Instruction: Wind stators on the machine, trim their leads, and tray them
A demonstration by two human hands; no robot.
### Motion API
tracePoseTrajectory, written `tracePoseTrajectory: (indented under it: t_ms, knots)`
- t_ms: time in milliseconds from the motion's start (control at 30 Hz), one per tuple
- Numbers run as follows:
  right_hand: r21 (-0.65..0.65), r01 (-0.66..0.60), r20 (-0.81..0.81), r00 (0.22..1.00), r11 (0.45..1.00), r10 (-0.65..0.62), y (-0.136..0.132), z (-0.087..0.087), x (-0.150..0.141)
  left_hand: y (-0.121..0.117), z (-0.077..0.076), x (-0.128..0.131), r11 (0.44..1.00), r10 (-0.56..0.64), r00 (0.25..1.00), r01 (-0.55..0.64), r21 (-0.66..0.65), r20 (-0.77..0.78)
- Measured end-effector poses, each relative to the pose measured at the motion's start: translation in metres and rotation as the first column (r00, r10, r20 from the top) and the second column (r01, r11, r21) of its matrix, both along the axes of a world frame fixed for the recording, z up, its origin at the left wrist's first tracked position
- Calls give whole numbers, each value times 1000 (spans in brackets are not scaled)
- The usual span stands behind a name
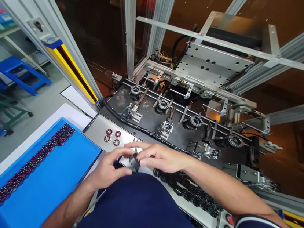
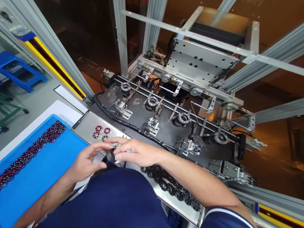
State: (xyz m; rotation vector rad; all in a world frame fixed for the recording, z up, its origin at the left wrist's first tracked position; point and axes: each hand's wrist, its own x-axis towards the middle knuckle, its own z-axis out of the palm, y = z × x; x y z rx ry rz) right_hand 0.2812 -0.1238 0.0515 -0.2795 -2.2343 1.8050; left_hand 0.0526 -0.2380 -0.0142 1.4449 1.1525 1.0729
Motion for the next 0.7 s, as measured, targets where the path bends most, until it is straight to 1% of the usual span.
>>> tracePoseTrajectory:
  t_ms: [33, 67, 100, 133, 167, 200, 233, 300, 333, 367, 433, 533, 600, 700]
  knots:
    - [62, 43, 9, 999, 997, -44, 16, -1, -3, 5, -11, -7, 989, 143, 989, -143, 31, -22]
    - [137, 99, 18, 995, 986, -102, 35, -2, -8, 11, -23, -14, 955, 292, 955, -289, 62, -45]
    - [226, 166, 28, 984, 960, -177, 59, -4, -13, 18, -37, -22, 900, 433, 898, -426, 89, -76]
    - [326, 222, 46, 967, 919, -250, 85, -8, -20, 25, -52, -30, 849, 527, 843, -518, 102, -106]
    - [428, 270, 74, 941, 863, -331, 112, -12, -28, 31, -68, -37, 812, 584, 801, -574, 106, -132]
    - [535, 300, 115, 900, 790, -420, 139, -18, -37, 37, -83, -44, 787, 617, 771, -608, 106, -156]
    - [628, 279, 174, 860, 727, -480, 165, -25, -46, 41, -96, -49, 771, 636, 752, -629, 104, -174]
    - [682, 273, 211, 815, 679, -539, 208, -41, -65, 45, -118, -55, 747, 662, 722, -657, 100, -200]
    - [695, 264, 227, 802, 668, -553, 223, -49, -73, 46, -126, -55, 742, 667, 715, -663, 97, -208]
    - [701, 259, 237, 794, 665, -559, 235, -57, -80, 45, -132, -55, 741, 667, 714, -665, 94, -213]
    - [716, 239, 260, 780, 656, -569, 250, -73, -90, 42, -140, -52, 749, 658, 720, -657, 90, -220]
    - [731, 214, 287, 765, 648, -576, 259, -91, -95, 40, -144, -47, 760, 645, 729, -643, 94, -232]
    - [738, 206, 295, 759, 643, -580, 263, -99, -95, 40, -146, -45, 762, 643, 726, -640, 104, -242]
    - [749, 198, 290, 760, 632, -581, 268, -106, -95, 41, -148, -44, 762, 643, 720, -636, 121, -261]
